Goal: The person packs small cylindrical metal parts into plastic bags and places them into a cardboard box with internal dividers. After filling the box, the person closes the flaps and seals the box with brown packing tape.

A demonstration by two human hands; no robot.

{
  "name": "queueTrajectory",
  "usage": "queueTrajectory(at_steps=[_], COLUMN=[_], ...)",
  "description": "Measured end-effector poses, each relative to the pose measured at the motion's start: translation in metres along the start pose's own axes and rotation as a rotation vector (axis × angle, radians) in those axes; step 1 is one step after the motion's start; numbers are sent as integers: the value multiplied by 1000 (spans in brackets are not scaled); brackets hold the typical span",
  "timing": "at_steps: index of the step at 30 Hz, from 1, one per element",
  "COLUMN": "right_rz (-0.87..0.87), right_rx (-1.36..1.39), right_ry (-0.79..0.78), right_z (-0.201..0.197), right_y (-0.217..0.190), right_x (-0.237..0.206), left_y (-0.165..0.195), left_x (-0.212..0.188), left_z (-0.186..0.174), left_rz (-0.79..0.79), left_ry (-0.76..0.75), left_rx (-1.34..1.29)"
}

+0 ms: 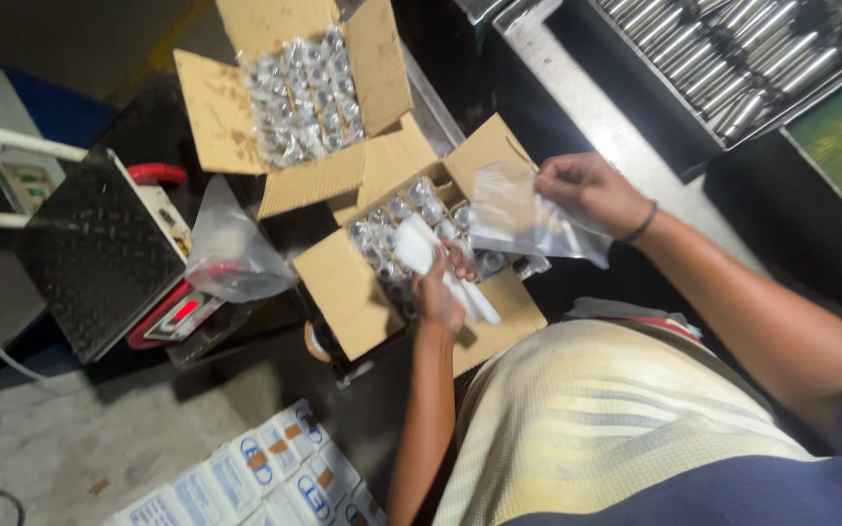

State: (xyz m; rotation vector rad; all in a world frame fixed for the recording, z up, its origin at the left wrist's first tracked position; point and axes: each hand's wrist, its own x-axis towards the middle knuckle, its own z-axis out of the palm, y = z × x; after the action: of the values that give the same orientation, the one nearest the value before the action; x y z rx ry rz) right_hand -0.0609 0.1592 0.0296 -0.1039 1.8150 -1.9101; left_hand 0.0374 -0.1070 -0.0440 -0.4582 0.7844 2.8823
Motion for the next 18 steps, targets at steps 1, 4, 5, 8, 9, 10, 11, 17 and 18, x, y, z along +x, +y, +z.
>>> queueTrajectory(at_steps=[1,4,5,8,9,10,11,17,18], right_rz=[4,12,25,-78,-138,-245,-346,21,-100], right_rx=[53,22,-111,-1029,-1421,-1061,-696,-602,-692], right_ry=[-52,-169,-189,-38,64,-35,-122,168,184], right_z=[-5,-14,-15,-13,-10,-6,0,-36,-64], right_y=[0,-7,-12,-32,-38,-44,-48,-43,-40], right_x=[-4,-15,-18,-28,-32,-37,-43,-37,-28], left_y=[4,9,8,-7,-15,-23,-30,-12,-3], left_x=[4,16,19,21,20,19,17,7,4], left_z=[4,27,38,76,89,102,113,140,139], left_rz=[-10,-81,-133,170,369,401,426,467,510], left_ry=[-2,-47,-77,-90,-93,-75,-54,103,128], left_rx=[155,579,689,1329,1582,1497,1409,1771,1764])
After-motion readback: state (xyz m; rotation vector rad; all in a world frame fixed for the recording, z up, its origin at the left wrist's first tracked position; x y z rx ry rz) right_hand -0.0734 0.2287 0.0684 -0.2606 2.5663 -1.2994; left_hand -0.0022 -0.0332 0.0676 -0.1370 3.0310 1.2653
